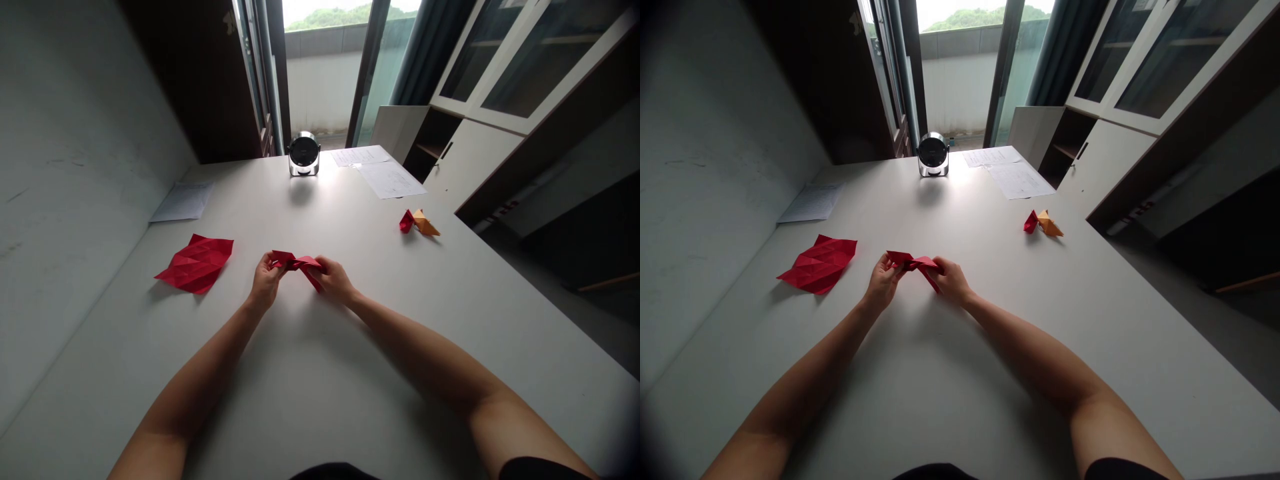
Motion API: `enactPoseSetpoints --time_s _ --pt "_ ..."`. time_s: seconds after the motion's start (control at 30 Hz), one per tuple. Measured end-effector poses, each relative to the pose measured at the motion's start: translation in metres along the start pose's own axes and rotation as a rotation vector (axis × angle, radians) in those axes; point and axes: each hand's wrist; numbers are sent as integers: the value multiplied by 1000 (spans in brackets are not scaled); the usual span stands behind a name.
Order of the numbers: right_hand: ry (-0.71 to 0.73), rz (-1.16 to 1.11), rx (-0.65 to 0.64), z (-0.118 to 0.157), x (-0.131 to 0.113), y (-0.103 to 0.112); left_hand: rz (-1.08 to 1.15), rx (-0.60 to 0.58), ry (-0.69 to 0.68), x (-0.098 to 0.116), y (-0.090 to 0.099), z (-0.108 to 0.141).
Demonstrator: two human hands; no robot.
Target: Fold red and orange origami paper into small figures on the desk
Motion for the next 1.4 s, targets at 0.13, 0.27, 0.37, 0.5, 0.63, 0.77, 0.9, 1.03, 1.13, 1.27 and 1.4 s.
enactPoseSetpoints --time_s 0.13,0.27,0.37,0.5,0.63,0.77,0.9,1.03,1.13,1.27,1.4 --pt "124 126 99 4 -4 -1 41 21 40 2 3 -1" --pt "251 219 126 6 -5 2 -31 -36 107 0 4 0" --pt "345 281 159 6 -4 6 -58 15 94 -2 6 0" --pt "435 272 182 5 -3 8 -117 27 59 -1 7 -1" --pt "292 184 141 2 2 5 -227 -35 -72 0 5 1" --pt "251 91 -18 2 0 7 -446 -35 -207 3 3 6" --pt "422 57 -137 7 -14 11 -592 11 -236 9 5 12" --pt "422 128 -107 10 -23 8 -667 -26 -304 12 3 17" --pt "429 253 -42 9 -22 3 -684 -56 -342 11 -4 20" --pt "548 431 -1 8 -18 1 -752 -49 -332 9 -10 21" --pt "630 599 22 8 -17 0 -782 -38 -303 6 -10 19"
Point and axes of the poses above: each hand's wrist, its own z-axis away from the middle knuckle, its own y-axis out of the back of the hand, x = y × z, and after that the axes turned 6 degrees about -y, right-handed
